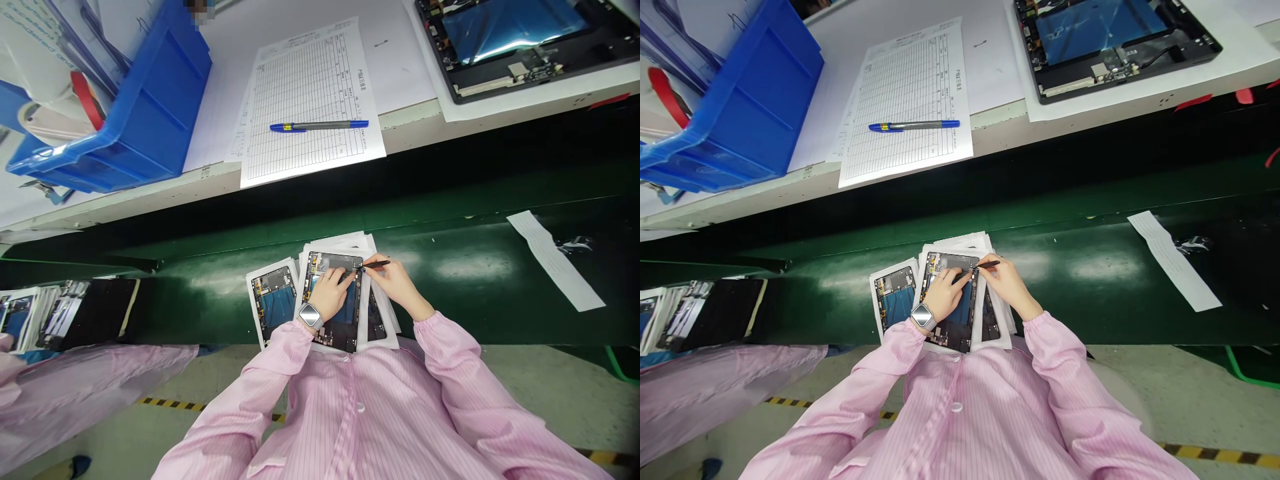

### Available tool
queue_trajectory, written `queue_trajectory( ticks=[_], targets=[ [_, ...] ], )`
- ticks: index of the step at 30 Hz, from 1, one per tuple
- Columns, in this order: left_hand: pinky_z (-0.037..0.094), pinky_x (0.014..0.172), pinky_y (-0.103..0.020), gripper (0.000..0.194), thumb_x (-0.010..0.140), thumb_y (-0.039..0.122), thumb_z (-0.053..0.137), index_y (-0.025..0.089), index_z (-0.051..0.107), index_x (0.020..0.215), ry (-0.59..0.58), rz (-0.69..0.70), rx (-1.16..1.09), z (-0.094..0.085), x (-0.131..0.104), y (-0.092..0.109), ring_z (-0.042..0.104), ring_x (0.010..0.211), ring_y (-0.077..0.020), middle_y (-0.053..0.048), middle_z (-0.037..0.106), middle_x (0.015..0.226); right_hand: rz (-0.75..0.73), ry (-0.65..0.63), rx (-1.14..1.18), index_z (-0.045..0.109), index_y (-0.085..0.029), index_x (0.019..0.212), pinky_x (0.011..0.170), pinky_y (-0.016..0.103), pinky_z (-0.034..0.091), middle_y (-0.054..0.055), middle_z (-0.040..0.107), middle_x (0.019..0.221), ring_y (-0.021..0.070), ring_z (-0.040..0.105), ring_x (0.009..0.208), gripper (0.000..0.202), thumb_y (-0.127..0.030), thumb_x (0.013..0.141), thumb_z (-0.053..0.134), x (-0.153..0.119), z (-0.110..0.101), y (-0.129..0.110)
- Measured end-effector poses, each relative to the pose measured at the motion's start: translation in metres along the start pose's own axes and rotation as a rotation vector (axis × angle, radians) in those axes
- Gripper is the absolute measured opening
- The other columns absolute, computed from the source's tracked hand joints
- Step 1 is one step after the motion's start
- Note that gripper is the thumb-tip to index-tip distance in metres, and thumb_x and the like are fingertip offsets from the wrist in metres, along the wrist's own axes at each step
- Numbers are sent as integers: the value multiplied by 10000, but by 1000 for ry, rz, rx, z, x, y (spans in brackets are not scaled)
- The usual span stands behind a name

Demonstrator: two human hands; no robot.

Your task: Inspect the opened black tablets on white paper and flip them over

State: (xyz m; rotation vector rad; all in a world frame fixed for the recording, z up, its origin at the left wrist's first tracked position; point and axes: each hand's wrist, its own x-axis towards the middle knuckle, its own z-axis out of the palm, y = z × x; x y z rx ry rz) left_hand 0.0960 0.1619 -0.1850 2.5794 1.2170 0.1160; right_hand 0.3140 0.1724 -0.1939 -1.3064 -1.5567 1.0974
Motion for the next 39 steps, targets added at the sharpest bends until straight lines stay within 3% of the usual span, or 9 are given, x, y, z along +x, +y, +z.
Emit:
queue_trajectory(
  ticks=[13, 21, 24, 29, 39],
  targets=[
    [503, 953, -468, 474, 950, 144, 432, 228, 530, 1406, -4, -27, 19, -2, 4, 3, 505, 1154, -302, -127, 551, 1297, 21, 15, 43, 686, -167, 964, 802, 394, 576, 29, 708, 931, 191, 688, 841, 216, -381, 984, 660, -1, 1, 2],
    [510, 933, -459, 476, 930, 130, 451, 213, 550, 1388, -18, -51, 46, -5, 6, 8, 497, 1140, -311, -126, 547, 1303, 174, 155, 92, 655, -163, 999, 689, 334, 579, 13, 680, 863, 156, 668, 712, 289, -422, 1049, 538, -1, 2, 10],
    [516, 920, -452, 463, 935, 134, 448, 212, 562, 1377, -21, -57, 51, -6, 6, 9, 502, 1133, -309, -124, 557, 1285, 244, 107, 12, 658, -154, 951, 628, 300, 556, -6, 659, 823, 139, 634, 652, 258, -394, 1023, 596, 1, 4, 13],
    [510, 942, -442, 450, 943, 149, 451, 214, 571, 1372, -25, -60, 51, -5, 7, 8, 506, 1143, -302, -118, 556, 1291, 324, 2, -108, 665, -147, 995, 663, 317, 572, 10, 675, 900, 154, 656, 718, 188, -334, 981, 672, 2, 17, 17],
    [505, 953, -447, 449, 945, 143, 453, 201, 579, 1372, -27, -56, 28, -4, 7, 5, 504, 1148, -307, -130, 559, 1284, 429, 13, -173, 663, -148, 1071, 711, 348, 589, 35, 687, 993, 179, 679, 799, 201, -328, 983, 670, 1, 31, 29]
  ],
)
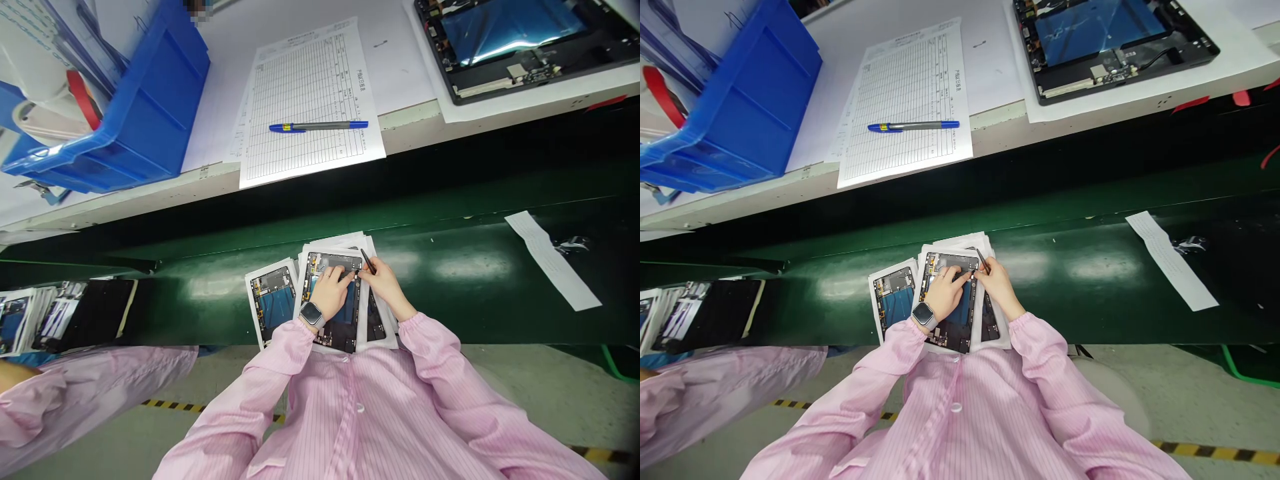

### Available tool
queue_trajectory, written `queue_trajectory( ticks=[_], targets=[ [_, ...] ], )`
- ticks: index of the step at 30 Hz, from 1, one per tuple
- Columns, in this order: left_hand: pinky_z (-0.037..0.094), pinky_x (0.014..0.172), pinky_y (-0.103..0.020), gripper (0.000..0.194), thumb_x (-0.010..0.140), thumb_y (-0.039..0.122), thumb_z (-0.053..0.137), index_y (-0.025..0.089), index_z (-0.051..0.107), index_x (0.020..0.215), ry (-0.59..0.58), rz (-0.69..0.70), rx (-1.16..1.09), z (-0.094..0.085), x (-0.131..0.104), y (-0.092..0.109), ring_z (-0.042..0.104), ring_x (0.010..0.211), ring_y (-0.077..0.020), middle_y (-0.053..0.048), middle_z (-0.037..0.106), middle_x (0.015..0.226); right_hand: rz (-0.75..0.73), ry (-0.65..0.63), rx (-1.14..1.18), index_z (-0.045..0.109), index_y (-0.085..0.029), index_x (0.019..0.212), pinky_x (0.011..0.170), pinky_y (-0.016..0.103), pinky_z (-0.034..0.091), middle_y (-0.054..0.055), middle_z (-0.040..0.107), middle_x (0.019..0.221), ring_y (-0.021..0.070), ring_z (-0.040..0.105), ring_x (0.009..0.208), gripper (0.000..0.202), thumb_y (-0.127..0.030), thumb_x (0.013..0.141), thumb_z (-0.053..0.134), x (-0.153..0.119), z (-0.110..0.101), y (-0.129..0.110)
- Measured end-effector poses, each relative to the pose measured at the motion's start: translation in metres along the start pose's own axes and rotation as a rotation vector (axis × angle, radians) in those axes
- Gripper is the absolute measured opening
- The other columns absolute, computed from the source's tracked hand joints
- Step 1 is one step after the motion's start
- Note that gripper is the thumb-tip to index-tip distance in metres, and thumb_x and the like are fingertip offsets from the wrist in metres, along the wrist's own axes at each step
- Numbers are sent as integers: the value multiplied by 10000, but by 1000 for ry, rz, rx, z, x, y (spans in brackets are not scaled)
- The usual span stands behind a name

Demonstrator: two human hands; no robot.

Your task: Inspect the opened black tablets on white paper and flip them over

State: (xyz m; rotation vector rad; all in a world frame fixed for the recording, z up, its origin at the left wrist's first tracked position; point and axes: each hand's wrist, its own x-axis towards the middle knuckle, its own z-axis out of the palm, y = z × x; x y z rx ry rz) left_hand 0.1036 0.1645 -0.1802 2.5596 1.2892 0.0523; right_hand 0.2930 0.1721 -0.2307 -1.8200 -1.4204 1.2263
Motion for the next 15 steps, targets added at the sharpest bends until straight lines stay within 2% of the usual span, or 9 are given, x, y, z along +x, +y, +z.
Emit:
queue_trajectory(
  ticks=[15],
  targets=[
    [515, 923, -470, 425, 933, 133, 470, 204, 607, 1328, 56, 11, -112, 2, 2, -4, 519, 1114, -315, -131, 564, 1238, -4, 11, 30, 659, -150, 1083, 696, 339, 589, 34, 686, 990, 172, 676, 780, 202, -328, 988, 664, -1, 4, 3]
  ],
)
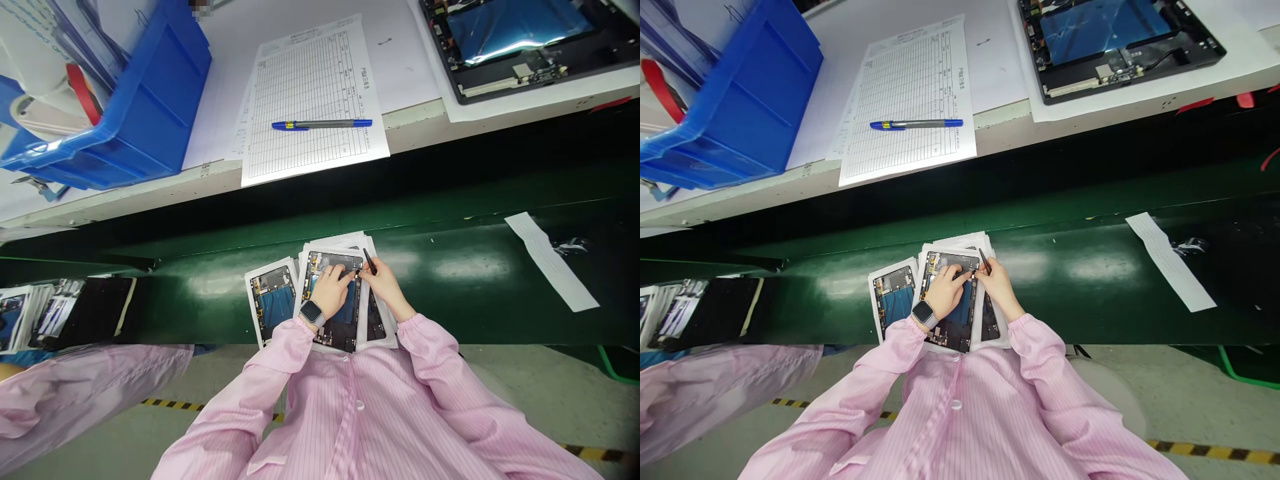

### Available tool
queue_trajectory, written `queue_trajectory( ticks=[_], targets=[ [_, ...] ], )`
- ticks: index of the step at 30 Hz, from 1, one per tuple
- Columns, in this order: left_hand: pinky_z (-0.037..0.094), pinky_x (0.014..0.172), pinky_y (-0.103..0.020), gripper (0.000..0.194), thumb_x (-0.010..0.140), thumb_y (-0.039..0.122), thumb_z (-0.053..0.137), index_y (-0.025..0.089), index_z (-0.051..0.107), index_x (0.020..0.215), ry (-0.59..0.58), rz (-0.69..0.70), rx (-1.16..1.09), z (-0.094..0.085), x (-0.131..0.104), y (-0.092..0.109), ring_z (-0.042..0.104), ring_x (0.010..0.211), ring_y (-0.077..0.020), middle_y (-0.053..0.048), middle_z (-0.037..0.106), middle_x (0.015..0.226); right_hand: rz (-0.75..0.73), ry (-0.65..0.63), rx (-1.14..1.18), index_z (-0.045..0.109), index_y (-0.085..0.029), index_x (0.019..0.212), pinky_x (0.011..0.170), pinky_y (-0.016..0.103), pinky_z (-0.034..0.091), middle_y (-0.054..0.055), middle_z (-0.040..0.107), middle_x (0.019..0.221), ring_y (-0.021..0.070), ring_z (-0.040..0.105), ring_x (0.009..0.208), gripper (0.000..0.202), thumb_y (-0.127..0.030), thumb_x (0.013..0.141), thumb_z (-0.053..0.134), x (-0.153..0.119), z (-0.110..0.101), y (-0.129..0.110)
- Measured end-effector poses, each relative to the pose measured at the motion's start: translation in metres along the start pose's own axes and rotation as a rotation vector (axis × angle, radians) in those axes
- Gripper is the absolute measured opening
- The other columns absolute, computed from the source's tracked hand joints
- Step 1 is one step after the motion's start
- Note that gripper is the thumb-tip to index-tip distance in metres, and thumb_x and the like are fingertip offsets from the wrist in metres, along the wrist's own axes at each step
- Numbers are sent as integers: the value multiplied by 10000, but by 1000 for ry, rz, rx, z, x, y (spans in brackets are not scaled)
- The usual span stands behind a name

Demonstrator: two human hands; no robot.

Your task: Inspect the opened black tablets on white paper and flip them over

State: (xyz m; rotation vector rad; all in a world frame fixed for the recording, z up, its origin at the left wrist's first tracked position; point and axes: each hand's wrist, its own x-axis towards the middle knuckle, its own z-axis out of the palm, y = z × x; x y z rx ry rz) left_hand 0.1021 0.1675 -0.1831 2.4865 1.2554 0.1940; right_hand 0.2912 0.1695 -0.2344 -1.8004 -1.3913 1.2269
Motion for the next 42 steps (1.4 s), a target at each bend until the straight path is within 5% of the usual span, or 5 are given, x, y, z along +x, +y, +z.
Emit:
queue_trajectory(
  ticks=[7, 14, 31, 42],
  targets=[
    [501, 998, -424, 402, 963, 139, 448, 219, 553, 1342, 100, -23, -163, 0, -1, -5, 556, 1105, -251, -91, 585, 1162, -28, -18, 14, 659, -148, 1068, 690, 335, 585, 30, 683, 973, 170, 673, 774, 199, -330, 988, 663, 0, -4, 0],
    [499, 993, -426, 229, 945, 119, 494, 198, 617, 1121, 155, -78, -244, 4, -2, -2, 553, 1095, -249, -85, 600, 1101, -25, -4, -45, 657, -150, 1036, 653, 314, 568, 15, 671, 924, 155, 650, 717, 207, -351, 986, 661, -2, -4, -8],
    [492, 971, -395, 117, 950, 154, 531, 202, 627, 996, 128, -119, -264, 1, 3, 1, 564, 1066, -235, -66, 608, 1049, 14, 31, -162, 653, -159, 1034, 634, 305, 557, 8, 661, 893, 147, 632, 689, 214, -367, 981, 663, -7, -2, -19],
    [483, 884, -366, 114, 956, 166, 522, 215, 623, 938, 114, -134, -236, 6, 16, 1, 562, 971, -225, -42, 614, 973, -71, -35, -30, 658, -149, 1060, 693, 337, 582, 26, 681, 958, 170, 670, 769, 200, -335, 989, 660, -6, -10, -7]
  ],
)
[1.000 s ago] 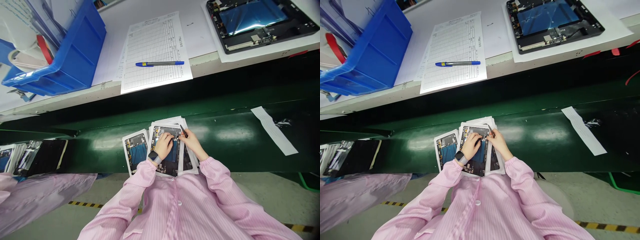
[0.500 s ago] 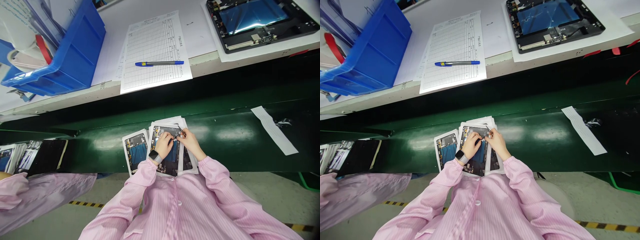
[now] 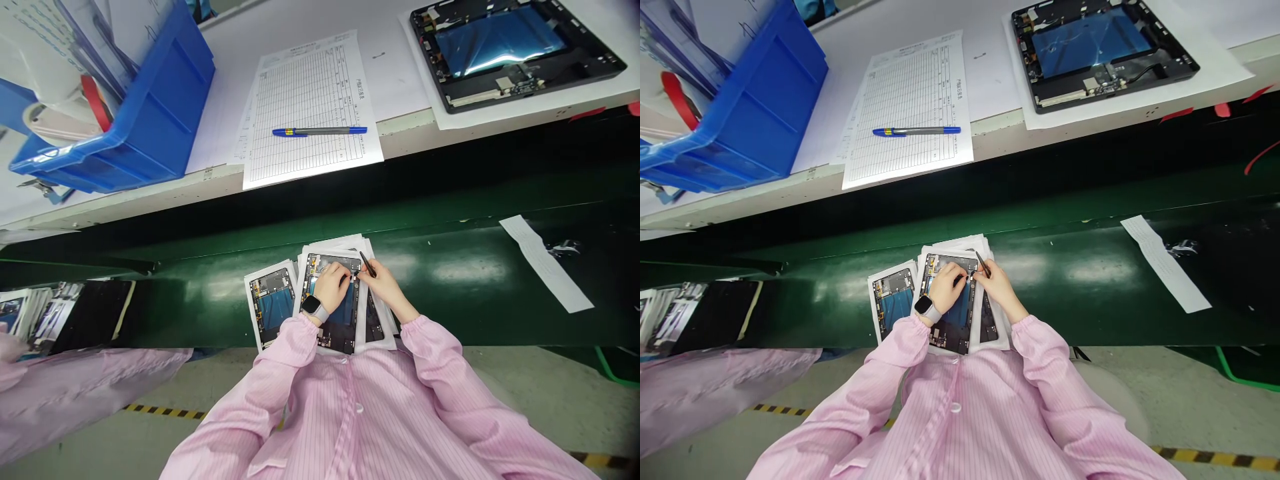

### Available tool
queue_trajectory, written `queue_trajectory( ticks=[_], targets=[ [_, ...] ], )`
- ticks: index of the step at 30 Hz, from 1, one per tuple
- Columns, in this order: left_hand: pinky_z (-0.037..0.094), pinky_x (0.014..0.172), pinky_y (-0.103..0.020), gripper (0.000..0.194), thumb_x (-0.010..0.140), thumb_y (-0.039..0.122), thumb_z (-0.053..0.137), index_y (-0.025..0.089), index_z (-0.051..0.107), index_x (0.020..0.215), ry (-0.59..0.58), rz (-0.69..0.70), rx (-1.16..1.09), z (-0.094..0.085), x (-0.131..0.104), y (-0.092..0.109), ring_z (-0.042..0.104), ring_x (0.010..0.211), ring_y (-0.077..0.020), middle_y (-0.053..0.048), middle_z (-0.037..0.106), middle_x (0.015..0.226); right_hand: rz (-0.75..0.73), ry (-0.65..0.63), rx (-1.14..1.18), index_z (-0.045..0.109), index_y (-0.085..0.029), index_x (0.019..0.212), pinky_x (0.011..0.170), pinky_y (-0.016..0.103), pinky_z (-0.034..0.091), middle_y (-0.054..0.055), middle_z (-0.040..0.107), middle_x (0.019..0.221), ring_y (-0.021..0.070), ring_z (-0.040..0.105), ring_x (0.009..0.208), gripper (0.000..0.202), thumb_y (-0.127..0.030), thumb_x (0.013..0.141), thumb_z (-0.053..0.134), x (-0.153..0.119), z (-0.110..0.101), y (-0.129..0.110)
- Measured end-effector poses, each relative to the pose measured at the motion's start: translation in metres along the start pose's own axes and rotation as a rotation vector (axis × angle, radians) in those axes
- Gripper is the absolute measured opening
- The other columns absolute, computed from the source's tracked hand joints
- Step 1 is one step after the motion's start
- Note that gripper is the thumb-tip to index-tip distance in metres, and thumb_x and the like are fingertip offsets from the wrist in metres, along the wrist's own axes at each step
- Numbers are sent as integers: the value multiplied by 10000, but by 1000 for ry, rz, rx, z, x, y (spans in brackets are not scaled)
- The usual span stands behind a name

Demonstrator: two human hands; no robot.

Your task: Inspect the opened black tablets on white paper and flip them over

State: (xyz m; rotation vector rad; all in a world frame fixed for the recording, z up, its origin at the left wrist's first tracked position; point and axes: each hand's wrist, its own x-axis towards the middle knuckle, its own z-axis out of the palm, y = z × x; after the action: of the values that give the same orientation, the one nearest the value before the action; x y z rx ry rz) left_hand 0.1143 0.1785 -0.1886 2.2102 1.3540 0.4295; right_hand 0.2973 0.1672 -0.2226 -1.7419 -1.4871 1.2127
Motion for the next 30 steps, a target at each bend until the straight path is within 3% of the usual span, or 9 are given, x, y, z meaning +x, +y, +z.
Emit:
queue_trajectory(
  ticks=[7, 13, 18, 21, 25, 28, 30],
  targets=[
    [463, 886, -373, 83, 951, 182, 525, 228, 589, 925, 14, -35, 0, 4, 1, 1, 557, 979, -229, -39, 611, 969, -25, 24, 15, 653, -153, 1030, 661, 318, 563, 13, 665, 913, 157, 646, 721, 212, -360, 989, 653, -2, 1, -1],
    [458, 799, -372, 53, 937, 167, 529, 217, 546, 936, 66, -125, -44, 10, 6, 4, 559, 913, -238, -44, 605, 908, -14, 28, -25, 650, -152, 1028, 627, 300, 555, 3, 658, 884, 142, 631, 673, 213, -360, 986, 658, -3, 3, -2],
    [464, 793, -356, 105, 892, 113, 555, 216, 552, 870, 99, -181, -166, 10, 14, 5, 582, 871, -216, -26, 614, 861, 8, 74, -88, 651, -154, 1012, 636, 304, 553, 5, 658, 886, 147, 631, 686, 217, -369, 988, 653, 1, 6, -4],
    [493, 728, -297, 130, 874, 94, 565, 209, 577, 934, 123, -226, -292, 3, 13, 1, 623, 806, -169, -8, 653, 867, 18, 109, -131, 651, -157, 999, 641, 308, 547, 4, 654, 880, 148, 625, 685, 227, -384, 988, 646, -1, 8, -7],
    [524, 759, -278, 195, 922, 147, 507, 211, 584, 1089, 249, -329, -402, -16, -12, -15, 661, 959, -171, -55, 686, 1060, 23, 162, -187, 646, -171, 1052, 675, 331, 544, 16, 652, 915, 160, 624, 719, 231, -393, 989, 637, -9, 14, -12],
    [503, 894, -349, 219, 908, 148, 478, 213, 578, 1091, 401, -469, -396, -29, -46, -36, 604, 1119, -214, -93, 639, 1176, 20, 189, -183, 646, -172, 1089, 699, 345, 556, 26, 662, 949, 169, 640, 753, 229, -380, 995, 633, -9, 19, -10],
    [485, 920, -384, 222, 873, 154, 510, 203, 574, 1080, 445, -564, -401, -33, -69, -50, 590, 1124, -236, -105, 627, 1156, 15, 191, -143, 656, -161, 1070, 699, 344, 570, 25, 675, 945, 169, 656, 754, 220, -367, 991, 648, -4, 18, -3]
  ],
)
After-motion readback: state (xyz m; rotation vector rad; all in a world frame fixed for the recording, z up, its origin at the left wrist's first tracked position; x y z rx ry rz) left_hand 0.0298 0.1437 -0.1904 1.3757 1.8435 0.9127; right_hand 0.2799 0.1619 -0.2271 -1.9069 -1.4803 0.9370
